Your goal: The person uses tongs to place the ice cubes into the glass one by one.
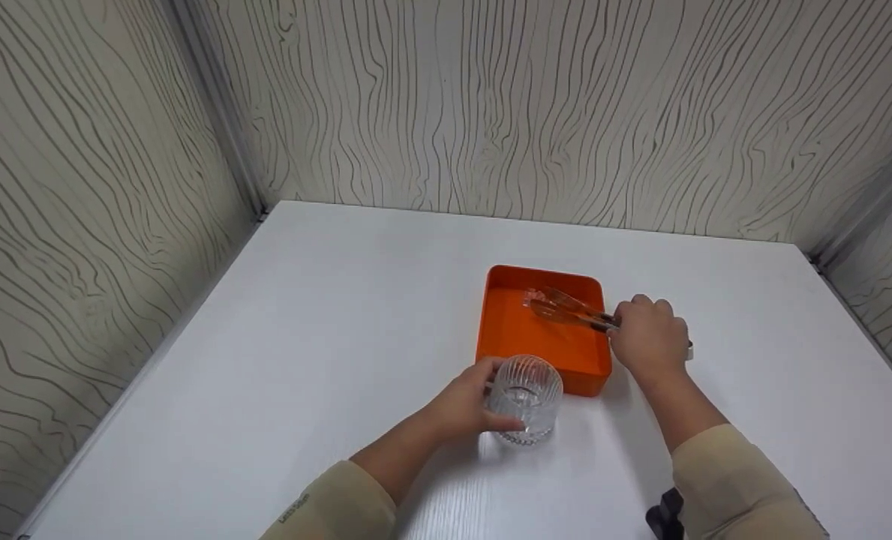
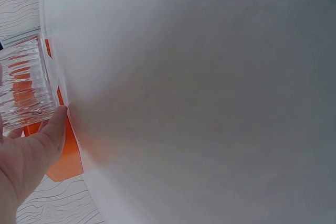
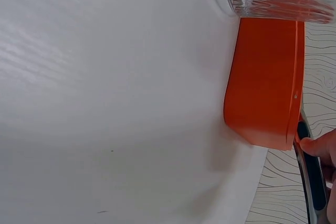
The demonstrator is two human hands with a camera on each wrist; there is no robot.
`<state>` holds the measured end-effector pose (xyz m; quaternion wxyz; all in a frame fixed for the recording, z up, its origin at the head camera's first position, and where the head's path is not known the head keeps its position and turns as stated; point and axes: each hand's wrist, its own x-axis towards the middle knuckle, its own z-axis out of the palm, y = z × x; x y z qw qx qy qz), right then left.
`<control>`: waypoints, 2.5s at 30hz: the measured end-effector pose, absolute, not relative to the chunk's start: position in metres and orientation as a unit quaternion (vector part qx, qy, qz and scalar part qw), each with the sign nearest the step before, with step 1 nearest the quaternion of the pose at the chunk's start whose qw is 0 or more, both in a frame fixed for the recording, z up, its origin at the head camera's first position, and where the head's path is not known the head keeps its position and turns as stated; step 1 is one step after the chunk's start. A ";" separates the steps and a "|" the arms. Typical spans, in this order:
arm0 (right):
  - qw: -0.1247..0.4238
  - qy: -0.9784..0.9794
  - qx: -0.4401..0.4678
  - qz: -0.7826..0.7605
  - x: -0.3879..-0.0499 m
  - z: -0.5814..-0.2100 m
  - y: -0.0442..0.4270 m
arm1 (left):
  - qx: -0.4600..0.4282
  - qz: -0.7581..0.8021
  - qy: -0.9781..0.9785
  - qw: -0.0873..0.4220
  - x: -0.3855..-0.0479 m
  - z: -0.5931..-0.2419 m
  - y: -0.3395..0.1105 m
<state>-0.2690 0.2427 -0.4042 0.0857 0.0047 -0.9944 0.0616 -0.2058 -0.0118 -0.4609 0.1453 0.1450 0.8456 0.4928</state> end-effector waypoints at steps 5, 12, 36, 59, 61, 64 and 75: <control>0.088 -0.994 0.009 0.070 -0.269 -0.405 0.242 | 0.143 0.487 0.848 0.151 -0.206 -0.459 -0.011; 0.081 -0.994 0.007 0.078 -0.268 -0.404 0.242 | 0.145 0.486 0.849 0.149 -0.207 -0.461 -0.011; 0.099 -0.991 0.017 0.090 -0.263 -0.392 0.246 | 0.160 0.488 0.846 0.143 -0.208 -0.462 -0.013; 0.101 -0.984 0.065 0.129 -0.234 -0.358 0.252 | 0.156 0.490 0.845 0.145 -0.208 -0.462 -0.012; 0.107 -0.982 0.076 0.133 -0.230 -0.355 0.251 | 0.158 0.489 0.846 0.144 -0.208 -0.462 -0.012; 0.107 -0.979 0.091 0.144 -0.224 -0.350 0.250 | 0.159 0.485 0.848 0.141 -0.207 -0.463 -0.013; 0.091 -0.977 0.105 0.163 -0.205 -0.342 0.253 | 0.138 0.482 0.853 0.147 -0.206 -0.461 -0.010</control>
